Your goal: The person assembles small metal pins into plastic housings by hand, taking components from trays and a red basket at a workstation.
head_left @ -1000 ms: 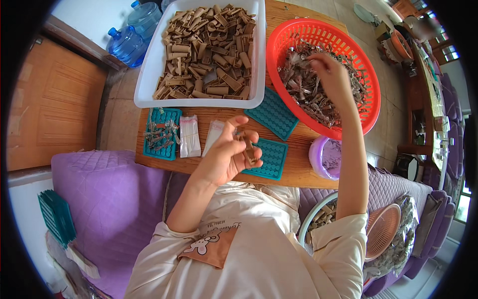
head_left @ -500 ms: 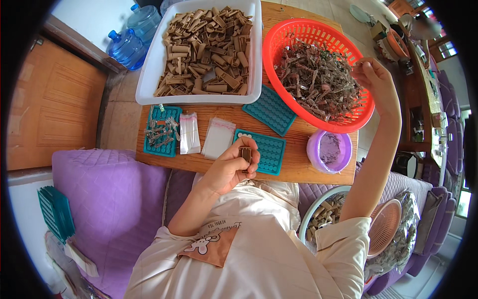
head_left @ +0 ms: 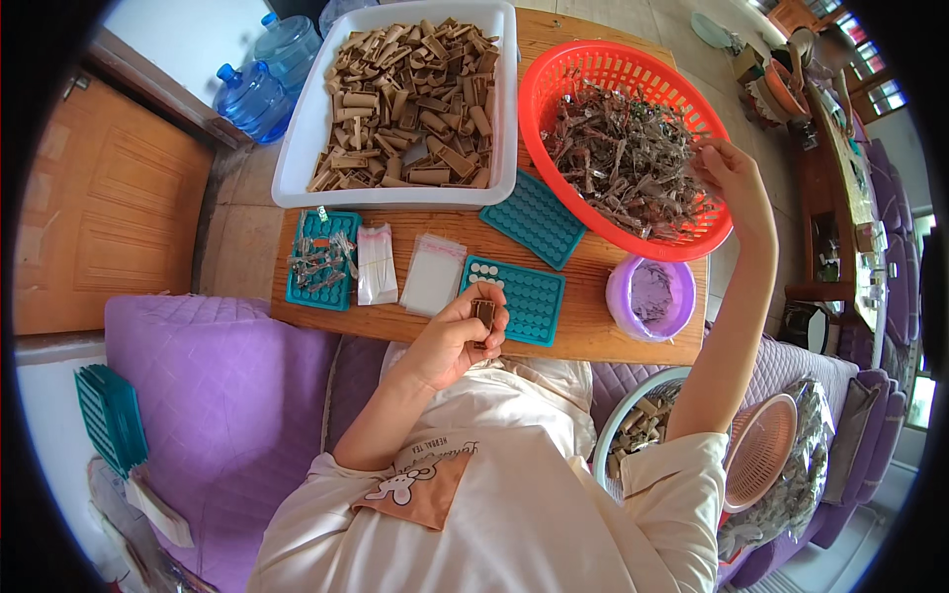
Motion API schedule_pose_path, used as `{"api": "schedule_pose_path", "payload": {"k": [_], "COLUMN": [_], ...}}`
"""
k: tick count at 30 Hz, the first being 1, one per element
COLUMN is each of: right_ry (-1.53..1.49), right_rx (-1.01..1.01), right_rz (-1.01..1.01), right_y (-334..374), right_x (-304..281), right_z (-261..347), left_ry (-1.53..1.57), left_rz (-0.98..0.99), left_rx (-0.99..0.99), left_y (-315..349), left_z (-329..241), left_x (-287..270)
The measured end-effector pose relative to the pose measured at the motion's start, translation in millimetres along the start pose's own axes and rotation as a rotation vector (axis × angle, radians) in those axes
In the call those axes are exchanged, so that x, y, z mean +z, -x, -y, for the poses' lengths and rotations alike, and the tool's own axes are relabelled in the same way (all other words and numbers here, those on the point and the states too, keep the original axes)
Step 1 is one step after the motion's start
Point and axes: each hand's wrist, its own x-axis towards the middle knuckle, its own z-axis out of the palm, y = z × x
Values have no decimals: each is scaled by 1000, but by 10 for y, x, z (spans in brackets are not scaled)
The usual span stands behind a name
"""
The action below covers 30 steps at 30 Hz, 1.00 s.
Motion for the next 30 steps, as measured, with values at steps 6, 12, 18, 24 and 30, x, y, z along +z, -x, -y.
{"api": "schedule_pose_path", "payload": {"k": [6,12,18,24,30], "right_ry": [-101,25,-321,-656,-750], "right_rx": [68,61,43,-75,-73], "right_rz": [85,2,67,145,219], "right_y": [68,33,-32,235,684], "right_x": [16,101,72,352,790], "right_z": [64,137,121,306,351], "left_ry": [30,27,31,60,153], "left_rz": [-22,-41,-43,-97,69], "left_rx": [-20,-26,-46,-49,47], "left_y": [60,55,23,37,50], "left_z": [56,21,42,10,-51], "left_x": [-89,-116,-111,3,25]}}
